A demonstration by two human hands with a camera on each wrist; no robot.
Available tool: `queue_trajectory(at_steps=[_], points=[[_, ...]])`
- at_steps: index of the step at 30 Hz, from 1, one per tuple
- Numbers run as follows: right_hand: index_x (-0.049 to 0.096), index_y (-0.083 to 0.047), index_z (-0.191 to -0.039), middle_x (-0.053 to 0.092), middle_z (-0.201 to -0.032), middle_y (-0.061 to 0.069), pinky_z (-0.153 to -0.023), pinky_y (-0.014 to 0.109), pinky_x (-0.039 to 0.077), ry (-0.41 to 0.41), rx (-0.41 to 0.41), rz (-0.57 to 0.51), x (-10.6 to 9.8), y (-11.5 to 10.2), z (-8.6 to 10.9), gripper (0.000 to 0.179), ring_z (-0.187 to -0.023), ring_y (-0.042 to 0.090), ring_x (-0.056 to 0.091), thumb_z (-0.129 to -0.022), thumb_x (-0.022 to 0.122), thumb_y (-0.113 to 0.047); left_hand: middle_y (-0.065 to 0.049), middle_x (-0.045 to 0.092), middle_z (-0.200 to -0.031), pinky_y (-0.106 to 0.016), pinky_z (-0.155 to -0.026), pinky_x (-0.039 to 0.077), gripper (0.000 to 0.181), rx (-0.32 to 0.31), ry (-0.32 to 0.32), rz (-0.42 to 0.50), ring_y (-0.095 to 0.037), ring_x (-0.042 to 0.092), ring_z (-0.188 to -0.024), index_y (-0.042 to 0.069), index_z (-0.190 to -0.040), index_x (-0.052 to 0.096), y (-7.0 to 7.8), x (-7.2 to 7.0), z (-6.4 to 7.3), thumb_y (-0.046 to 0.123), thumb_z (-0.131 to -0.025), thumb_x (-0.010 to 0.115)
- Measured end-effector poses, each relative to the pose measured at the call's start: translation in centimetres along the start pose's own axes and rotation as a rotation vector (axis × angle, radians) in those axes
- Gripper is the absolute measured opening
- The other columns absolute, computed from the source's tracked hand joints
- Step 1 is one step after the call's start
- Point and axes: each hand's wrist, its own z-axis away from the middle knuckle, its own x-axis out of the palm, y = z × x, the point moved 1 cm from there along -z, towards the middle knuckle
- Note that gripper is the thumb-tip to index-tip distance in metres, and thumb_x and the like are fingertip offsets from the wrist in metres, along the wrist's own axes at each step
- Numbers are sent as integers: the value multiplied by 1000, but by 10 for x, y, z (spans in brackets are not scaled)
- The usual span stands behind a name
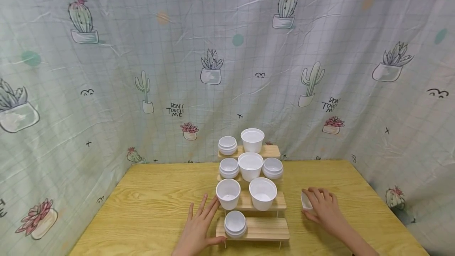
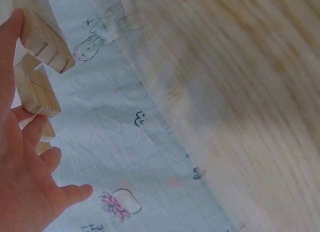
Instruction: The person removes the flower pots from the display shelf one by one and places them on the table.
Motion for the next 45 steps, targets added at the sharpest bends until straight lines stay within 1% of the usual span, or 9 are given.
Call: queue_trajectory(at_steps=[6,7,9,12,14,16,26,35,45], points=[[56,-6,-110,55,-100,13,-64,51,40,-13,-10,-5,11,9,-5,70,-84,33,49,-87,19,-62,0,31,-146,-65,-97,25,102,-8,-26,1,-33,27,-132,18,-141,28,1,-1,0,68,-59,62],[56,-6,-111,55,-100,13,-64,50,40,-15,-9,-5,12,11,-7,67,-84,33,49,-88,25,-61,0,30,-146,-65,-97,25,102,-10,-31,2,-33,27,-132,18,-141,28,1,-1,0,68,-59,62],[55,-6,-110,55,-100,14,-63,50,40,-23,-8,-1,16,14,-9,58,-83,33,49,-85,44,-57,1,30,-146,-65,-97,25,102,-12,-34,2,-33,26,-133,18,-141,28,1,-1,-1,68,-59,62],[55,-5,-110,55,-100,14,-63,49,40,-38,0,5,20,17,-14,55,-84,33,49,-69,71,-39,1,30,-146,-65,-97,25,102,-11,-31,2,-33,26,-133,18,-141,28,1,-1,0,68,-59,62],[55,-5,-109,55,-100,14,-63,48,39,-49,8,10,25,19,-16,59,-84,33,49,-60,77,-30,0,31,-146,-65,-96,25,102,-8,-22,3,-33,26,-133,17,-141,29,0,-1,0,67,-58,63],[55,-6,-108,55,-100,14,-63,48,38,-54,16,17,30,21,-17,61,-84,33,48,-57,79,-27,0,32,-145,-66,-96,25,102,-6,-17,2,-33,26,-133,17,-140,29,0,-1,0,68,-58,63],[56,-5,-107,55,-100,15,-66,52,37,-78,62,10,51,36,-22,55,-87,35,48,-62,76,-29,0,31,-145,-65,-97,25,103,-1,-18,-14,-33,27,-133,17,-140,30,0,-2,-1,69,-58,61],[54,-6,-111,55,-105,14,-71,54,37,-213,140,-10,60,41,-33,53,-92,34,48,-69,73,-33,1,30,-146,-65,-98,24,103,-9,-19,-4,-32,25,-134,19,-141,28,1,-1,-1,69,-58,62],[55,-5,-111,54,-105,15,-71,56,37,-212,154,-28,74,45,-43,51,-95,35,48,-69,72,-29,0,33,-145,-66,-97,24,103,-5,-1,0,-33,27,-133,18,-140,30,1,-2,0,68,-57,63]])
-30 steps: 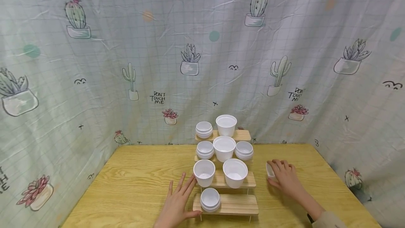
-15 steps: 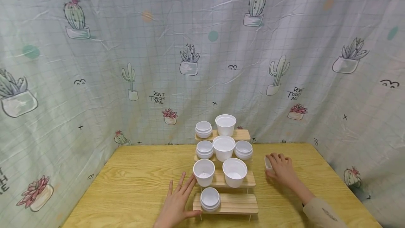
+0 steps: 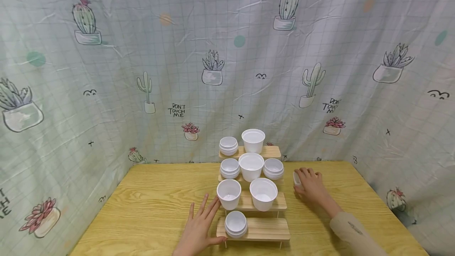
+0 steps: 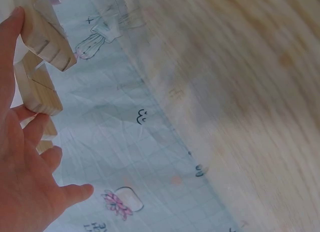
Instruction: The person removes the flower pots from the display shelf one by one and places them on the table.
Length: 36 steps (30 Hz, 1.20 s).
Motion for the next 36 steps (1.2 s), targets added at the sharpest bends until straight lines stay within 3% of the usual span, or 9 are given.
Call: queue_trajectory(at_steps=[6,14,30,36], points=[[52,-5,-116,52,-110,16,-76,57,33,-44,25,-26,8,4,-5,51,-100,35,45,-74,68,-29,0,32,-145,-65,-98,24,102,-7,-12,-11,-32,26,-133,18,-140,29,-1,-1,0,71,-58,59],[49,-4,-118,50,-111,17,-77,59,30,-51,38,-54,17,9,-6,50,-102,35,43,-77,65,-27,2,31,-146,-64,-98,22,103,-6,-8,-2,-32,26,-133,19,-141,28,-1,0,0,68,-57,63],[47,-3,-122,50,-115,18,-80,62,30,-122,79,-49,22,14,-10,51,-106,36,43,-80,62,-30,1,32,-145,-64,-98,23,102,4,-1,-6,-31,25,-134,19,-140,30,0,0,1,68,-58,63],[48,-3,-121,51,-114,18,-79,62,30,-113,79,-62,23,14,-9,51,-105,36,45,-80,62,-30,2,31,-145,-64,-96,26,102,5,7,-8,-31,26,-133,19,-140,29,1,-1,0,68,-57,63]])
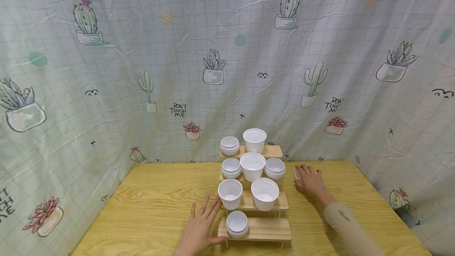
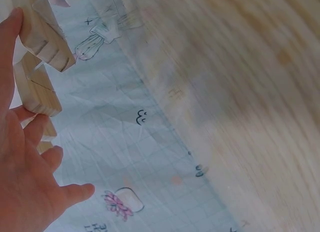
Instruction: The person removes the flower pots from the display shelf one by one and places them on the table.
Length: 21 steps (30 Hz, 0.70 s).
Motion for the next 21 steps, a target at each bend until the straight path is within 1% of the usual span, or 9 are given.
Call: queue_trajectory(at_steps=[6,10,11,14,17,18,21], points=[[49,-3,-120,51,-113,18,-77,62,31,22,-9,16,2,1,-1,49,-103,36,45,-80,62,-29,2,30,-146,-64,-97,26,102,-6,-10,8,-30,24,-134,20,-141,28,0,1,0,67,-57,63],[48,-3,-118,51,-110,19,-75,63,30,70,-35,-2,2,1,0,49,-101,38,45,-79,62,-30,3,29,-146,-64,-97,25,103,-9,-16,8,-30,24,-135,20,-141,27,0,1,0,68,-58,63],[47,-4,-118,51,-109,18,-74,62,31,87,-43,8,2,0,1,49,-99,36,46,-80,60,-33,3,29,-146,-64,-97,25,102,-9,-17,8,-30,24,-135,20,-141,27,0,1,0,68,-58,63],[46,-4,-118,50,-108,18,-73,62,30,104,-53,-1,1,0,2,50,-99,36,45,-80,60,-34,3,29,-146,-64,-97,26,102,-7,-15,6,-30,24,-134,20,-141,27,0,1,0,68,-58,63],[46,-4,-120,51,-109,19,-75,63,31,82,-40,-1,0,-1,2,52,-100,37,45,-79,62,-32,3,30,-146,-64,-97,26,102,-3,-11,7,-31,25,-134,20,-141,28,0,1,0,68,-58,63],[47,-2,-120,51,-111,20,-76,64,30,65,-33,-14,0,0,2,53,-102,38,45,-78,64,-29,2,30,-146,-64,-97,26,102,-3,-8,7,-31,25,-134,19,-140,29,0,1,0,68,-58,63],[47,-3,-122,51,-113,20,-76,63,31,33,-18,5,0,2,1,54,-104,38,45,-79,64,-31,2,32,-145,-64,-97,26,101,-3,-3,10,-31,26,-134,19,-140,30,0,0,0,68,-58,63]])
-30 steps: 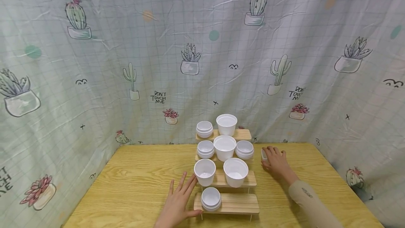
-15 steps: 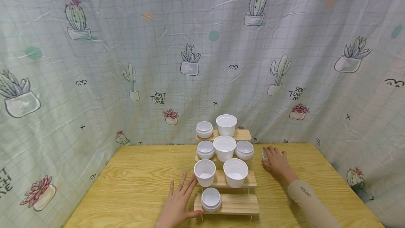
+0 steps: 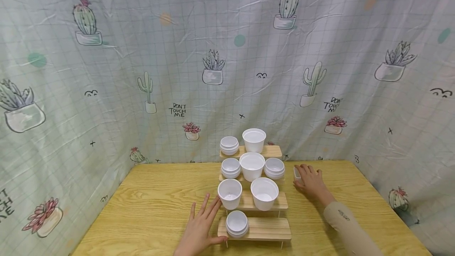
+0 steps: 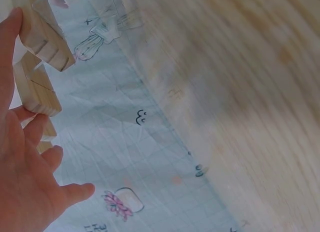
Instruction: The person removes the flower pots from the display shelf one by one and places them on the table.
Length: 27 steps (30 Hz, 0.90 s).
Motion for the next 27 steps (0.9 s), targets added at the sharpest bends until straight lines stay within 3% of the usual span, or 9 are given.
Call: queue_trajectory(at_steps=[9,21,27], points=[[46,-5,-125,49,-118,17,-79,59,30,-24,4,1,-12,-4,1,57,-107,36,44,-79,64,-35,1,34,-144,-64,-96,26,101,-2,0,0,-31,27,-133,17,-139,32,-1,0,0,68,-57,63],[53,-7,-116,54,-109,13,-71,57,37,165,-139,49,-22,-6,10,56,-99,34,50,-69,72,-32,0,35,-144,-63,-96,27,103,11,7,-15,-31,28,-133,16,-140,30,-2,0,-1,69,-57,63],[53,-7,-117,54,-111,12,-71,57,39,174,-190,43,-37,-19,23,58,-99,31,51,-67,73,-29,1,34,-144,-64,-96,27,104,26,13,-30,-31,28,-132,16,-139,31,-3,0,-1,69,-56,63]])
